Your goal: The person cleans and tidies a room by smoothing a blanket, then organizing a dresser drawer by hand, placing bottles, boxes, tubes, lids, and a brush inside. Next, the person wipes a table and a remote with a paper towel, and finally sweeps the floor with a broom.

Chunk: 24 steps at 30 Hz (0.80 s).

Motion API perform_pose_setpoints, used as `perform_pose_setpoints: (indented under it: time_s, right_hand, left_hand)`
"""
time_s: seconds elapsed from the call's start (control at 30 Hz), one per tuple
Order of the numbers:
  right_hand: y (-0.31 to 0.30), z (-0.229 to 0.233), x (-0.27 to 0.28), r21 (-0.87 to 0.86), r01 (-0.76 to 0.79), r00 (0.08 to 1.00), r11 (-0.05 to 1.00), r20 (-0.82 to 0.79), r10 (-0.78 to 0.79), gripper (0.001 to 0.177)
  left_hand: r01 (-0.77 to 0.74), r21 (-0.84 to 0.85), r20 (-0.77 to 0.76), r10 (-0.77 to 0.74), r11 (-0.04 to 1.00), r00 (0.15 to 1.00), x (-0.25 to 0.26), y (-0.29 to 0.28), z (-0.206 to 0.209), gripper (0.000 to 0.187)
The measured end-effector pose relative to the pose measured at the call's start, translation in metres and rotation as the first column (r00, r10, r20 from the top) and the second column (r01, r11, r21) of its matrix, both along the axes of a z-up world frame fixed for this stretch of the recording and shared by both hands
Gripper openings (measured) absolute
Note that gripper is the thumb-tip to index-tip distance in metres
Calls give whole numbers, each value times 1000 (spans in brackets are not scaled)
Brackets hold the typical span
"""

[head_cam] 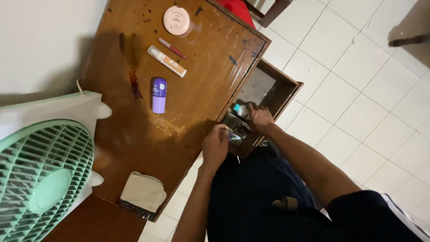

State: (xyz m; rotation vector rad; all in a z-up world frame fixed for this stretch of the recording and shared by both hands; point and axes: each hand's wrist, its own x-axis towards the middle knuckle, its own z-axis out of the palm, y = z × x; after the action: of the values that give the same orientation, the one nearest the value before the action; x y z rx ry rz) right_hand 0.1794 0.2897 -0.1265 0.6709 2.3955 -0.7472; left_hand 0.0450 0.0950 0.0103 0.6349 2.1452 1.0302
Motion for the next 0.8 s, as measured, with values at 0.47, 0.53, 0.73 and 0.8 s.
perform_pose_setpoints:
  time_s: [0.47, 0.53, 0.73, 0.8]
  right_hand:
    - [21, -5, 5, -63, -182, 954, 981, 232, 192, 87]
    - [30, -2, 10, -50, -303, 918, 952, 254, 306, 77]
    - [56, -4, 37, 9, -255, 952, 967, 176, 249, 55]
    - [60, 15, 42, 45, -169, 985, 985, -35, 171, 54]
  left_hand:
    - [189, -284, 200, -134, 940, 971, 31, 30, -1, 32]
    - [-47, -182, 71, 61, 982, 996, 23, 30, 1, 29]
    - [-212, 152, -533, 261, 965, 805, -72, 11, -11, 38]
    - [-256, 5, -621, 204, 967, 757, -103, 30, 44, 49]
